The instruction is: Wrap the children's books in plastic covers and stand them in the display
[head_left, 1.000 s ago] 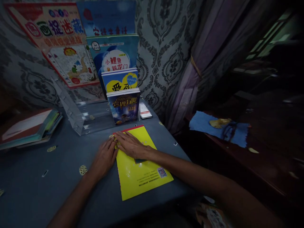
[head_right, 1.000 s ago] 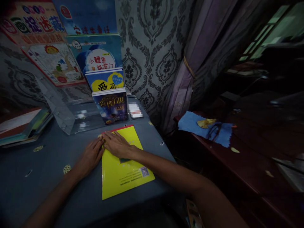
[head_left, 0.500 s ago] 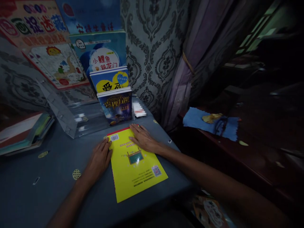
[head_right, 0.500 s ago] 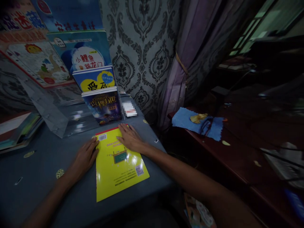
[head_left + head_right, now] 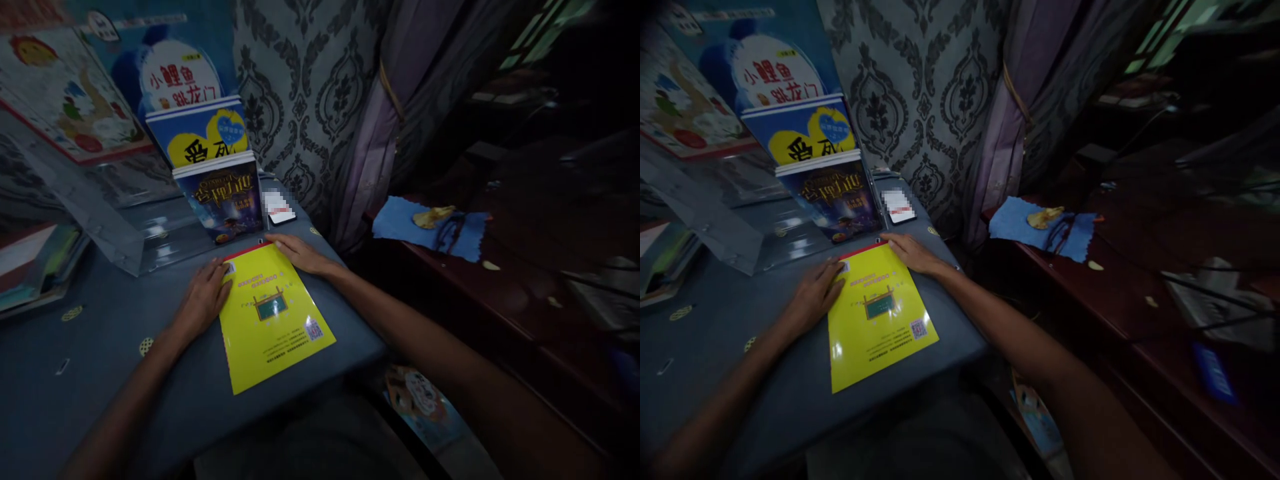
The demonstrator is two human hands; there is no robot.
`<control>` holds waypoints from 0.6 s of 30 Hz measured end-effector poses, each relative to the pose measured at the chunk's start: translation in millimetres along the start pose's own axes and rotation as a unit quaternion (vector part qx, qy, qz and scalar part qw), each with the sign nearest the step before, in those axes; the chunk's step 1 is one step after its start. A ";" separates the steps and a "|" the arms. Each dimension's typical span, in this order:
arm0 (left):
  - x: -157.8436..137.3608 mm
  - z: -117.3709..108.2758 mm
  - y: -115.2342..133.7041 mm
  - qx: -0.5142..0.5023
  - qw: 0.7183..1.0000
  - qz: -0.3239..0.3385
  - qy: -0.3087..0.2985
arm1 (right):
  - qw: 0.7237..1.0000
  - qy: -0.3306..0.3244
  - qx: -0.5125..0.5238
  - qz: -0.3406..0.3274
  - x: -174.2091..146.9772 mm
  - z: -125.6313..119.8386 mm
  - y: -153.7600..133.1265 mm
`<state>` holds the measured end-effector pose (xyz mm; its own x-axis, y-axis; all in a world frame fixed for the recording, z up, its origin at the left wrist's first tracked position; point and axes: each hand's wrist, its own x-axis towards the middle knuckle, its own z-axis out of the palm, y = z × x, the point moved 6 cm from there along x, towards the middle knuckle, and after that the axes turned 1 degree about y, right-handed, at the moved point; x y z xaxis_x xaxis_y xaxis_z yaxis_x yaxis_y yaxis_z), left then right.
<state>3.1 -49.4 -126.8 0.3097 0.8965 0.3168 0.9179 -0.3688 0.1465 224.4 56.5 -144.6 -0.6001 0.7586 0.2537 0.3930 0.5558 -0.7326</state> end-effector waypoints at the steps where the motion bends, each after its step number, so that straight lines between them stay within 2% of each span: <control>1: 5.8 3.3 1.3 0.000 1.000 0.005 -0.007 | 1.000 0.002 0.012 0.002 0.6 -0.5 0.2; 8: 40.8 24.3 11.9 -0.012 0.999 0.019 -0.048 | 0.998 -0.003 0.064 0.014 4.9 -4.8 -1.5; 13: 56.0 30.6 34.4 -0.022 0.995 0.049 -0.090 | 0.996 -0.002 0.090 0.025 6.0 -6.8 -3.0; 18: 65.3 35.1 54.9 -0.038 0.989 0.092 -0.106 | 0.994 -0.005 0.100 0.037 6.6 -7.5 -3.7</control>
<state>82.4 -2.5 -131.0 0.5223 0.8407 0.1428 0.8221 -0.5409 0.1779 224.2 62.0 -135.4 -0.5815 0.7912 0.1897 0.2902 0.4195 -0.8601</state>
